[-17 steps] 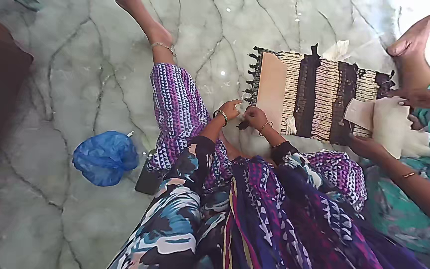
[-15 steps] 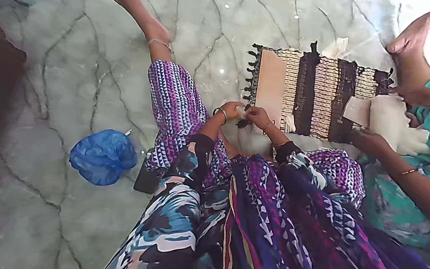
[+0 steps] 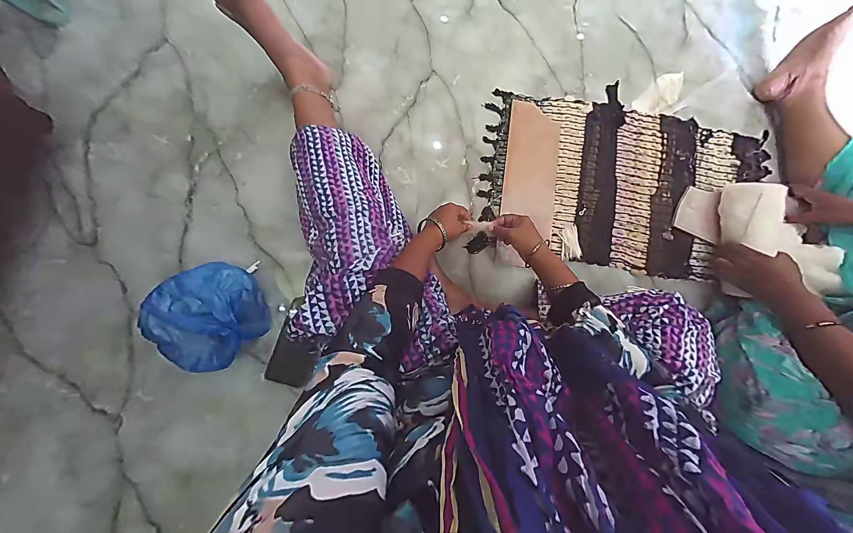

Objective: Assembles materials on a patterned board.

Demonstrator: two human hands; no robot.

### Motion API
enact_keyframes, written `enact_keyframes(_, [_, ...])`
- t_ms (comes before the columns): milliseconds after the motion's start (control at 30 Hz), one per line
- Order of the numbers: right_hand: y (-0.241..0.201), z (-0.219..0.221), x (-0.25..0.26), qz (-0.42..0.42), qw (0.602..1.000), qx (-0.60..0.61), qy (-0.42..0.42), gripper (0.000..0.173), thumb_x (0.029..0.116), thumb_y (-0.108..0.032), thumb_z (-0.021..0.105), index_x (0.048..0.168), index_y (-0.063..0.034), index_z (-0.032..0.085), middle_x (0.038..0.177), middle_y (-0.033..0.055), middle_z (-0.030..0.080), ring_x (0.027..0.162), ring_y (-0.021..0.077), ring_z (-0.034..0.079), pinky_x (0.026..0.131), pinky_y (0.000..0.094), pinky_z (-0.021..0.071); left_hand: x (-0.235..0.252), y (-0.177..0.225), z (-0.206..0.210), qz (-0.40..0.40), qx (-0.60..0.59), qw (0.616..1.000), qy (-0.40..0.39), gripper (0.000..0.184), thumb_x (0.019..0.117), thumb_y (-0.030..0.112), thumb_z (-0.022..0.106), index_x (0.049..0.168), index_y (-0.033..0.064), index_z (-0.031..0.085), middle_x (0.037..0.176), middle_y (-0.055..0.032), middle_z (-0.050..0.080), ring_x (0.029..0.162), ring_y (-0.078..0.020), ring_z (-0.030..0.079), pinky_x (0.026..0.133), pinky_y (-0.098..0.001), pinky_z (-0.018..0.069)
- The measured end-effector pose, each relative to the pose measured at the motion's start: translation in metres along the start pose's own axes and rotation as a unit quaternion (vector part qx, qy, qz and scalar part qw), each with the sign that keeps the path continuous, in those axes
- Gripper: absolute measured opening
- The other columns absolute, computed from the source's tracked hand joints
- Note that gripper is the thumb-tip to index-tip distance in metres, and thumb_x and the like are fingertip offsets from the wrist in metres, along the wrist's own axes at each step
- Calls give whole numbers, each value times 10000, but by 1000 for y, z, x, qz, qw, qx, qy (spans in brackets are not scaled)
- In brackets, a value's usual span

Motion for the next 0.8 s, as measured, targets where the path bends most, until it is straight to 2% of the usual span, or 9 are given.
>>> enact_keyframes(100, [6, -20, -8, 19, 997, 70, -17, 64, 996, -21, 615, 957, 20, 643, 691, -30, 573, 570, 18, 483, 570, 202, 429, -1, -9, -9, -44, 18, 999, 21, 306, 1043, 155, 588, 1257, -46, 672, 1238, -295, 674, 1232, -454, 619, 1061, -658, 438])
enact_keyframes(167, [10, -34, -18, 38, 994, 96, -36, 110, 1011, -18, 585, 911, -30, 630, 657, -60, 575, 547, 10, 493, 553, 190, 436, -5, -15, -17, -89, 19, 994, 64, 350, 1016, 129, 606, 1345, 16, 645, 1324, -285, 643, 1268, -458, 602, 1057, -673, 444])
enact_keyframes(233, [10, -45, -29, 44, 992, 106, -59, 157, 1017, -4, 553, 886, -56, 621, 641, -72, 568, 539, 7, 500, 546, 182, 441, -10, -12, -27, -114, 13, 986, 121, 575, 947, 63, 648, 1505, 119, 521, 1438, -279, 549, 1244, -475, 605, 1009, -675, 480])
enact_keyframes(300, [8, -53, -39, 41, 990, 111, -75, 171, 1000, 30, 546, 879, -44, 642, 631, -72, 574, 525, -2, 486, 524, 167, 421, -17, 7, -33, -81, -18, 983, 163, 651, 931, 62, 682, 1542, 125, 465, 1442, -280, 533, 1187, -471, 631, 967, -654, 509])
enact_keyframes(367, [7, -56, -47, 38, 991, 101, -85, 160, 983, 54, 552, 887, -22, 654, 628, -70, 573, 513, -12, 465, 507, 159, 397, -23, 36, -26, 10, -78, 983, 164, 534, 987, 136, 667, 1485, 31, 506, 1328, -291, 606, 1185, -457, 628, 1005, -631, 492])
enact_keyframes(467, [7, -53, -52, 35, 991, 89, -90, 140, 970, 61, 573, 876, -26, 631, 637, -70, 569, 518, -14, 455, 512, 161, 390, -26, 70, 10, 108, -179, 975, 78, 408, 1029, 217, 635, 1311, -78, 633, 1189, -267, 699, 1149, -383, 665, 1056, -546, 483])
enact_keyframes(600, [10, -52, -51, 27, 992, 95, -81, 75, 947, 57, 619, 915, -9, 637, 652, -60, 591, 523, -14, 464, 517, 167, 399, -43, 74, 38, 129, -221, 964, 67, 237, 997, 150, 674, 1059, -76, 707, 966, -221, 717, 887, -314, 684, 866, -502, 541])
enact_keyframes(700, [16, -55, -48, 21, 992, 105, -71, 61, 938, 64, 629, 964, 10, 643, 669, -53, 598, 533, -11, 465, 524, 169, 400, -25, 55, 50, 150, -234, 957, 83, 239, 1010, 163, 647, 1056, -62, 713, 941, -195, 735, 845, -278, 696, 830, -476, 551])
enact_keyframes(800, [20, -63, -44, 22, 993, 109, -49, 81, 949, 53, 626, 899, -3, 655, 642, -62, 592, 516, -16, 452, 515, 167, 390, -20, 49, 52, 151, -248, 953, 89, 228, 1013, 156, 635, 1044, -54, 719, 933, -174, 731, 819, -236, 670, 797, -443, 540])
Point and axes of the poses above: each hand's wrist, its own x-axis towards the middle knuckle, its own z-axis out of the palm, y = z × x, the point moved 9 cm from there along x, towards the middle knuckle
